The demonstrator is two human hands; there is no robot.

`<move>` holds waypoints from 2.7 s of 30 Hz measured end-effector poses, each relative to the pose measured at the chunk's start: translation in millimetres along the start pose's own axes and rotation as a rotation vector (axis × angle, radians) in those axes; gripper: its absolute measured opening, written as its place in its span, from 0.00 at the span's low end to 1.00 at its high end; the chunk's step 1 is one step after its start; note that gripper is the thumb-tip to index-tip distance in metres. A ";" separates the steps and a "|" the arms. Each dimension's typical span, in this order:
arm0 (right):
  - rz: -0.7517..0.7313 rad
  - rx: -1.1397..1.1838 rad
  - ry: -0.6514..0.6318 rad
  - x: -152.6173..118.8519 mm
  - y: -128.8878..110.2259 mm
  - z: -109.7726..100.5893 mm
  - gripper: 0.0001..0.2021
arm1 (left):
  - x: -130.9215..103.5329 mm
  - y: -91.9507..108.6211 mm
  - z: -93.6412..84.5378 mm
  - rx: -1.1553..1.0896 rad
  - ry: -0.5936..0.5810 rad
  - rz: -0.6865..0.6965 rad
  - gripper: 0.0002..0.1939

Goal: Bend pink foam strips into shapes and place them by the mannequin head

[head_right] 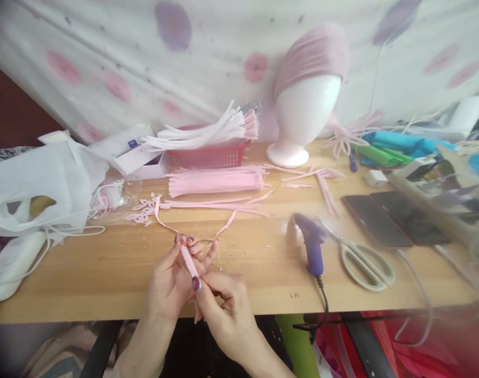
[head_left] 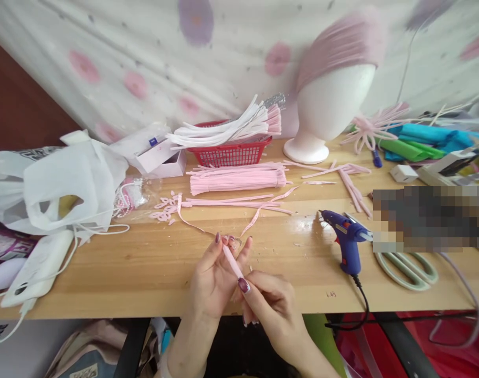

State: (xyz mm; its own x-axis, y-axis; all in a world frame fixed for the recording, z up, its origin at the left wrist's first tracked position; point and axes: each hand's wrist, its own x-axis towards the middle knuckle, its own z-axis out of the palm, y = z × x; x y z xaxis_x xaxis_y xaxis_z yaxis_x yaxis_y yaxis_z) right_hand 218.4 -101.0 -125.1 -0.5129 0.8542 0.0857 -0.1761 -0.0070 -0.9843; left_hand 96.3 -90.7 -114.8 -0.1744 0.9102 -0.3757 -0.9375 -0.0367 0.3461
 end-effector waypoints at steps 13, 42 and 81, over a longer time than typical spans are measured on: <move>0.020 -0.232 0.069 23.4 -18.8 -20.1 0.21 | 7.6 12.9 11.7 0.628 -0.051 0.186 0.17; 0.140 -0.313 -0.070 67.7 -20.4 -50.2 0.21 | 56.9 14.9 36.8 0.390 -0.026 -0.111 0.11; 0.072 -0.725 -0.076 56.6 -2.8 -20.9 0.10 | 37.5 31.4 8.2 0.946 -0.110 0.172 0.07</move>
State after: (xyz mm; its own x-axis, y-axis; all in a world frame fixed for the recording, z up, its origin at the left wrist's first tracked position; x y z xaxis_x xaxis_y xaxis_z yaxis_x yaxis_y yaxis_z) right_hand 207.3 -41.8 -120.7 -0.5638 0.8259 0.0013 0.4468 0.3064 -0.8405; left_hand 62.8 -54.4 -111.0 -0.2126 0.9587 -0.1892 -0.2629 0.1303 0.9560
